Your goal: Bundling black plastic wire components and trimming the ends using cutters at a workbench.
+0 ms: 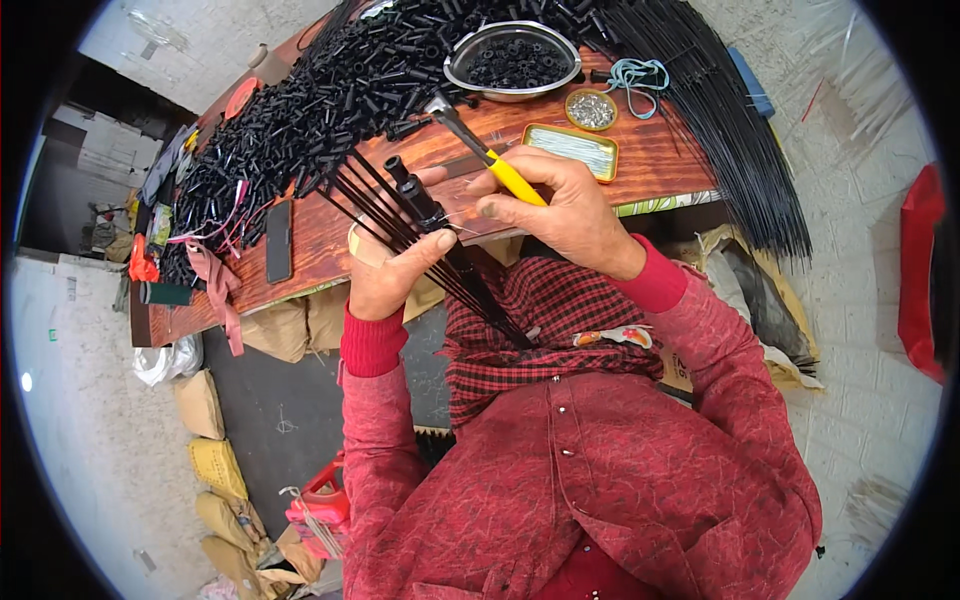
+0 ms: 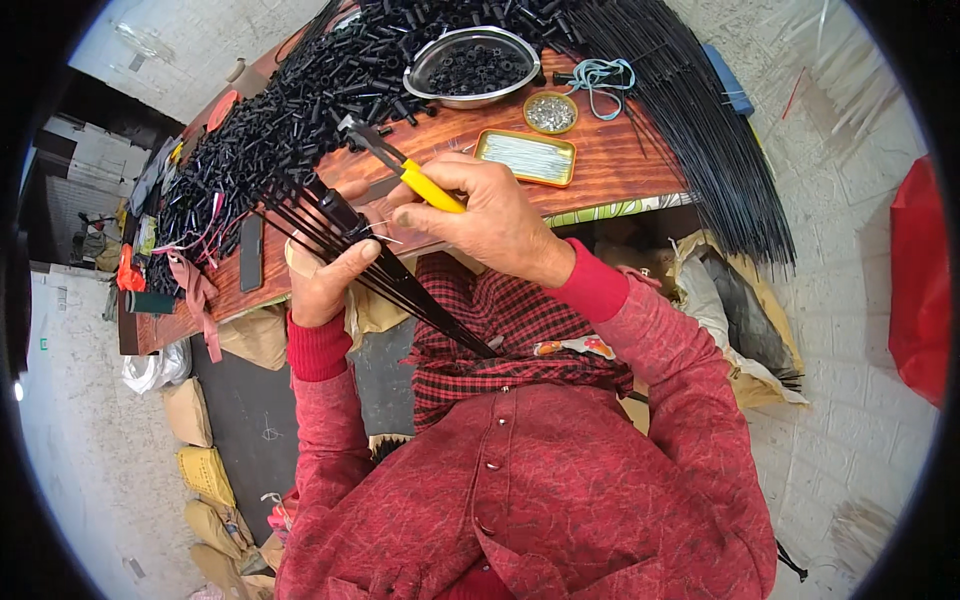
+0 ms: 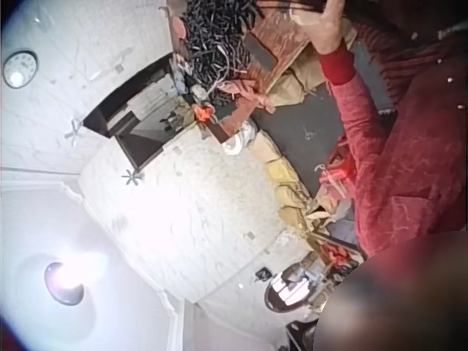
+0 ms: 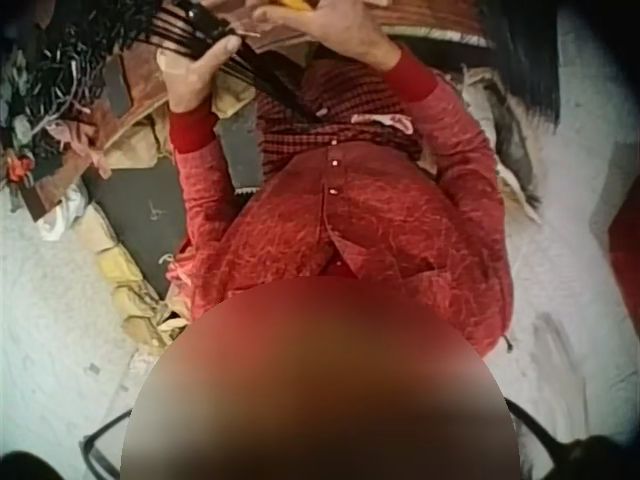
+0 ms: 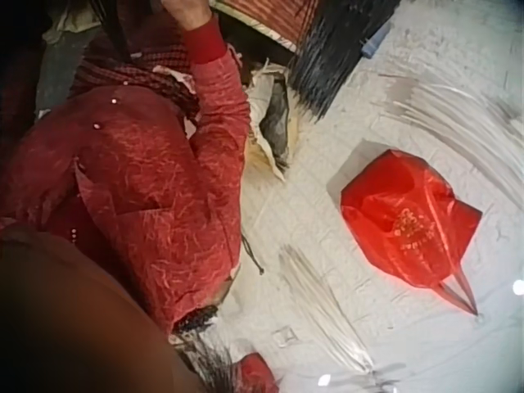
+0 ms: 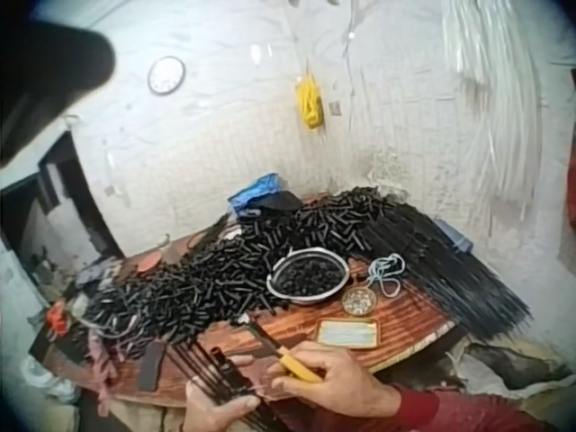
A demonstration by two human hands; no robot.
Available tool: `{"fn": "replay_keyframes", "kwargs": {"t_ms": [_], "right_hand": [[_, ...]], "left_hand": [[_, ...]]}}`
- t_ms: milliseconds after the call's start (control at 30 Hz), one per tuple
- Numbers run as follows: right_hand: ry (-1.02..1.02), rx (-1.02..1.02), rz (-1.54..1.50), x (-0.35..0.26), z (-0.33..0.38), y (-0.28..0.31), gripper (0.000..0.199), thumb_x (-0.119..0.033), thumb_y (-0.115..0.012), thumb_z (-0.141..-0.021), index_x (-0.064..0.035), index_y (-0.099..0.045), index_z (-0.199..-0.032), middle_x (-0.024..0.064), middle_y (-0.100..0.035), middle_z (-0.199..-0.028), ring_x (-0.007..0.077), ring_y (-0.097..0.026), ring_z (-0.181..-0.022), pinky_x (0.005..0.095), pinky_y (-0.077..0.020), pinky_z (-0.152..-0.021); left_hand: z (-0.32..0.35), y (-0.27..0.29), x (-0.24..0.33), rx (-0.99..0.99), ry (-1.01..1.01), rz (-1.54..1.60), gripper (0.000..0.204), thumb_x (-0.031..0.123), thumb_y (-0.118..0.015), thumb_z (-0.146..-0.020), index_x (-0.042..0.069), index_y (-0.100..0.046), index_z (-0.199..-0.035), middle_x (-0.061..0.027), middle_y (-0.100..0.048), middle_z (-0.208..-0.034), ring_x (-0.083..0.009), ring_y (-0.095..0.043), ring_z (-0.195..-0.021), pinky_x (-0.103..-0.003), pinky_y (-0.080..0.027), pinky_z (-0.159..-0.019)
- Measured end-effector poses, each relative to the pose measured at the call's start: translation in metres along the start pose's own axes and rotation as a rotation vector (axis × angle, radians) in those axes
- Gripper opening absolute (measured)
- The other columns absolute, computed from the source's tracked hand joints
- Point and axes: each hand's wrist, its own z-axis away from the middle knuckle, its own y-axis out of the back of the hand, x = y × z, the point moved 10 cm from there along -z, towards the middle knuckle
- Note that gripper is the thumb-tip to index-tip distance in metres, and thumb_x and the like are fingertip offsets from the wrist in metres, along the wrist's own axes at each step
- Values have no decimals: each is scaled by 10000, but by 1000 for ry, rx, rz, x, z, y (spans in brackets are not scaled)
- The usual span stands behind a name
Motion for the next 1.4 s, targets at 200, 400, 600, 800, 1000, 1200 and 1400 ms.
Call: {"fn": "replay_keyframes", "kwargs": {"t_ms": [200,400,600,800,1000,1200,1400], "right_hand": [[-12,-19,44,4,-5,-9,116,-95,-696,-856,1,-688,-921,37,-631,-886,114,-597,-824,257,-469,-749],[-98,-31,31,12,-1,-4,123,-106,-667,-881,1,-690,-937,27,-628,-876,96,-576,-774,243,-450,-706],[-192,-441,39,-4,26,1,271,56,-504,-778,33,-682,-981,64,-659,-911,122,-624,-807,247,-513,-758],[-367,-540,82,-3,28,3,329,36,-495,-776,31,-669,-1055,100,-684,-1000,143,-658,-886,286,-538,-822],[-368,-567,109,-2,18,11,265,-29,-608,-768,-23,-703,-1015,84,-702,-886,143,-642,-827,295,-500,-754],[-316,-615,243,-10,11,8,251,-81,-581,-792,-31,-711,-1002,85,-678,-798,140,-615,-731,297,-478,-672],[-278,-643,333,-10,7,7,238,-104,-582,-799,-34,-714,-984,60,-629,-704,126,-561,-631,302,-445,-590]], "left_hand": [[1,-5,2,-55,-11,-22,484,84,-782,-770,-13,-584,-1201,4,-648,-856,-85,-604,-790,-235,-496,-737],[1,0,-1,-59,-20,-24,451,71,-770,-777,-1,-593,-1185,-16,-662,-890,-97,-617,-824,-250,-503,-748],[1,10,0,36,-11,-173,409,83,-771,-785,1,-613,-1153,-28,-674,-893,-106,-626,-827,-256,-508,-746],[4,8,7,122,-66,-249,296,66,-753,-808,11,-644,-1078,-29,-695,-885,-98,-640,-798,-258,-520,-724],[3,3,11,118,-73,-309,266,57,-756,-804,16,-654,-1046,-20,-681,-871,-88,-634,-793,-255,-517,-714],[5,6,14,148,-101,-308,256,39,-746,-810,13,-654,-1048,-18,-677,-877,-80,-615,-781,-252,-512,-704],[5,5,15,164,-62,-306,272,27,-737,-812,6,-655,-1070,-18,-679,-873,-76,-613,-784,-248,-512,-701]]}}
